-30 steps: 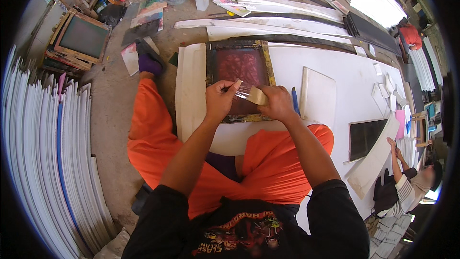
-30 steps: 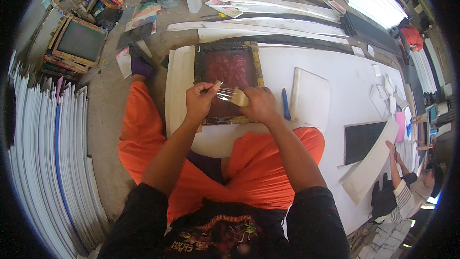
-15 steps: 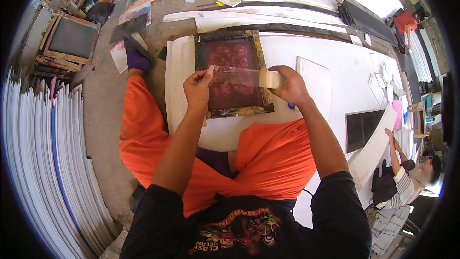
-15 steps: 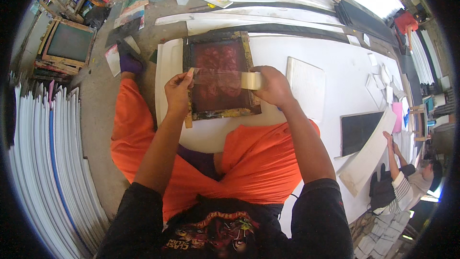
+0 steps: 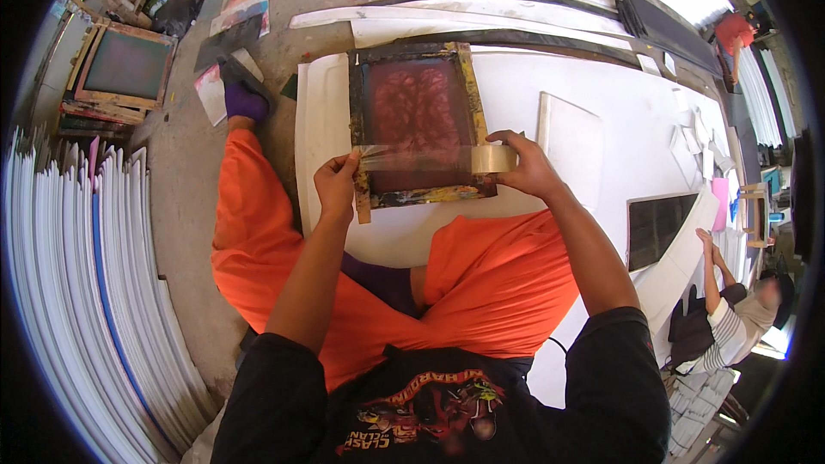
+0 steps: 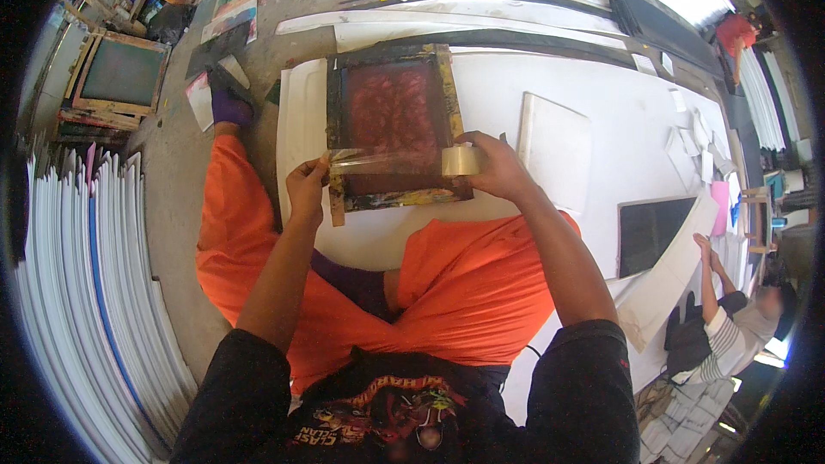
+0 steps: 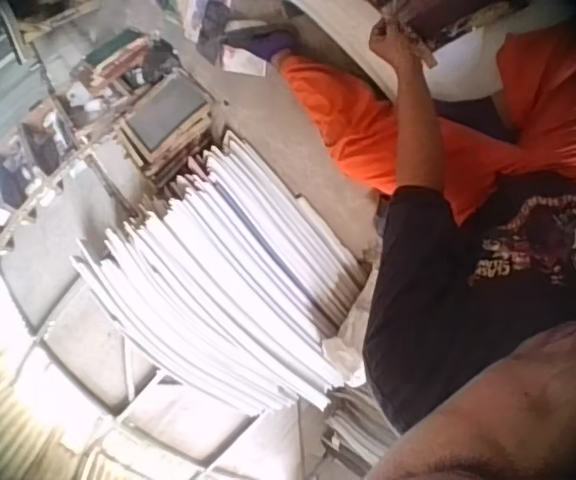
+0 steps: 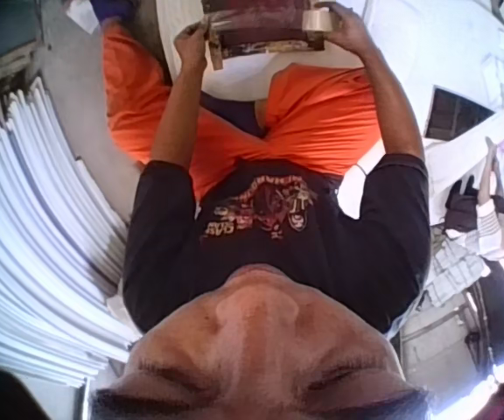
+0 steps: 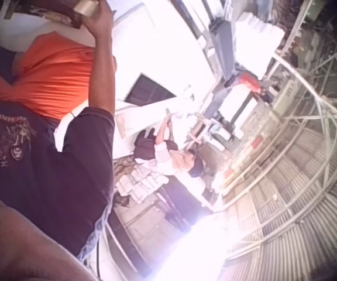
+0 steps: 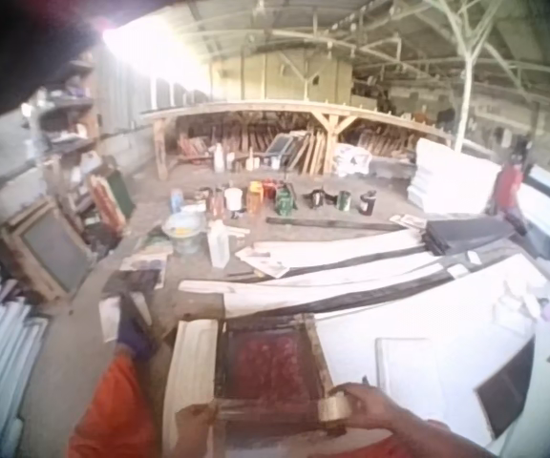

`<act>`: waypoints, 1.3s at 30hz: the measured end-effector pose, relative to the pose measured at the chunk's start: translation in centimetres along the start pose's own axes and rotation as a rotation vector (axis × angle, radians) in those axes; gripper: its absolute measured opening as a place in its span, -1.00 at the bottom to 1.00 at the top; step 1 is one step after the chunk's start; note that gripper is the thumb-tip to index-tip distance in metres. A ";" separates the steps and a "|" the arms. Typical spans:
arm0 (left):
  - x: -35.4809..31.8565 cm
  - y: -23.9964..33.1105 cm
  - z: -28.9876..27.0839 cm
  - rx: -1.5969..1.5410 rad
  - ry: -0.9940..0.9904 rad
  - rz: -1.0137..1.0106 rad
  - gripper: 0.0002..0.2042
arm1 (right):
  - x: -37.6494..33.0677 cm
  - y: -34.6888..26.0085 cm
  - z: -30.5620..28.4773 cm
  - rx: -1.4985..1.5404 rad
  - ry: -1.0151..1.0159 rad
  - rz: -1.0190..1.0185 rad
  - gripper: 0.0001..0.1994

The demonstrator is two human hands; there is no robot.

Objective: The person sits cross-legged on the floor and applies masking tape to the edges of a rectangular screen frame. They repeatedly tear strips of tape and press them onto the frame's perimeter, smoothing them down with their fingers.

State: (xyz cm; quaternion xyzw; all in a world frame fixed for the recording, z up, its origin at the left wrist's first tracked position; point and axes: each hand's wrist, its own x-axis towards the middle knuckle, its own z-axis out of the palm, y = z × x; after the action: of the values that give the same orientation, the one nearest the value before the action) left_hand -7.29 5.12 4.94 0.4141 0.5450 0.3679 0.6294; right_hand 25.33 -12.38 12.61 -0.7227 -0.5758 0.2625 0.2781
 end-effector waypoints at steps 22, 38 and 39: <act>1.0 -6.2 -0.4 0.091 0.160 0.116 -0.73 | 2.8 5.3 0.2 -0.492 -0.100 -0.138 -0.38; 3.7 -9.7 -0.9 0.155 0.121 0.149 -0.70 | 2.6 4.6 0.3 -0.849 -0.254 0.094 -0.40; 3.8 -9.5 -1.0 0.174 0.107 0.142 -0.69 | 2.2 5.1 0.4 -0.796 -0.203 0.083 -0.40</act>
State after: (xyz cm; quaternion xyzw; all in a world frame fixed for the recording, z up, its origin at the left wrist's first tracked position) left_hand -7.61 5.03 -5.33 0.4844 0.5773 0.3842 0.5334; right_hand 29.03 -11.15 8.60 -0.7670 -0.6270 0.1001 -0.0923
